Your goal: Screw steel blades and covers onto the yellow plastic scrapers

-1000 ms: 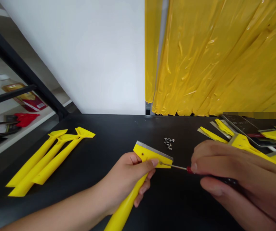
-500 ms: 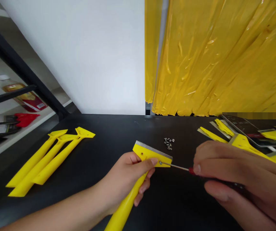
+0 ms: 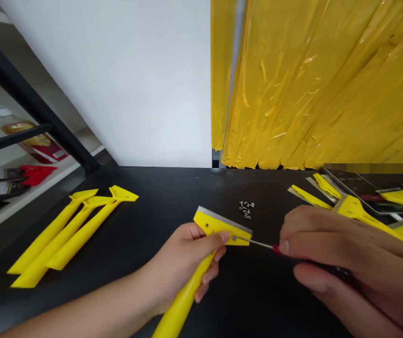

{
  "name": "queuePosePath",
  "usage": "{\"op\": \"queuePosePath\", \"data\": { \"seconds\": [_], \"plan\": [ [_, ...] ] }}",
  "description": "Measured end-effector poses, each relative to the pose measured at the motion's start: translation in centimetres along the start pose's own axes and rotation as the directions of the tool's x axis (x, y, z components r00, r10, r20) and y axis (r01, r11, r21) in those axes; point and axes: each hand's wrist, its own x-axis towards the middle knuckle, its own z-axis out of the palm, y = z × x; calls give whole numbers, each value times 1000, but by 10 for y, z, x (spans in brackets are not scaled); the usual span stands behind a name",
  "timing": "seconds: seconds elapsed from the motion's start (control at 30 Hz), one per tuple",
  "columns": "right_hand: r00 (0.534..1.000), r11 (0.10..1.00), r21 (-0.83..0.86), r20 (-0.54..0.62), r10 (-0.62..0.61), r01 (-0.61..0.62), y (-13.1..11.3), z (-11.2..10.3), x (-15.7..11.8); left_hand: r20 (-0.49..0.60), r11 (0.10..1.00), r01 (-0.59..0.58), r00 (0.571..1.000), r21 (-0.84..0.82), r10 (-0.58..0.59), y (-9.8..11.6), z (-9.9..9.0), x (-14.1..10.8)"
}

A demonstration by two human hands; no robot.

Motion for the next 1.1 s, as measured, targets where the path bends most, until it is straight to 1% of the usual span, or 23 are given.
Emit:
{"op": "queuePosePath", "data": {
  "seconds": [0.1, 0.37, 0.5, 0.57, 0.67, 0.77, 0.97, 1.1],
  "plan": [
    [1000, 1000, -20, 4, 13, -13, 0, 1, -1, -1, 1000, 5, 1000, 0, -5, 1, 1, 0],
    [1000, 1000, -5, 9, 2, -2, -1, 1, 1, 7, 1000, 1, 1000, -15, -1, 1, 1, 0],
    [999, 1000, -24, -37, -1, 0, 0, 1, 1, 13, 1000, 6, 1000, -16, -6, 1, 0, 0],
    [999, 1000, -5, -39, 13, -13, 1, 0, 0, 9, 1000, -3, 1000, -22, 3, 1, 0, 0],
    [999, 997, 54, -4, 51, -51, 1, -2, -3, 8, 999, -20, 1000, -30, 20, 1, 0, 0],
    [999, 997, 75, 6, 35, -36, 0, -1, -3, 16, 1000, -12, 1000, -20, 12, 1, 0, 0],
    [999, 1000, 23, -36, -3, 4, 0, 4, 3, 14, 1000, -10, 1000, -10, 11, 2, 0, 0],
    [999, 998, -41, -8, 36, -37, -2, 1, 1, 1, 1000, -29, 1000, -9, 29, 2, -1, 0]
  ]
}}
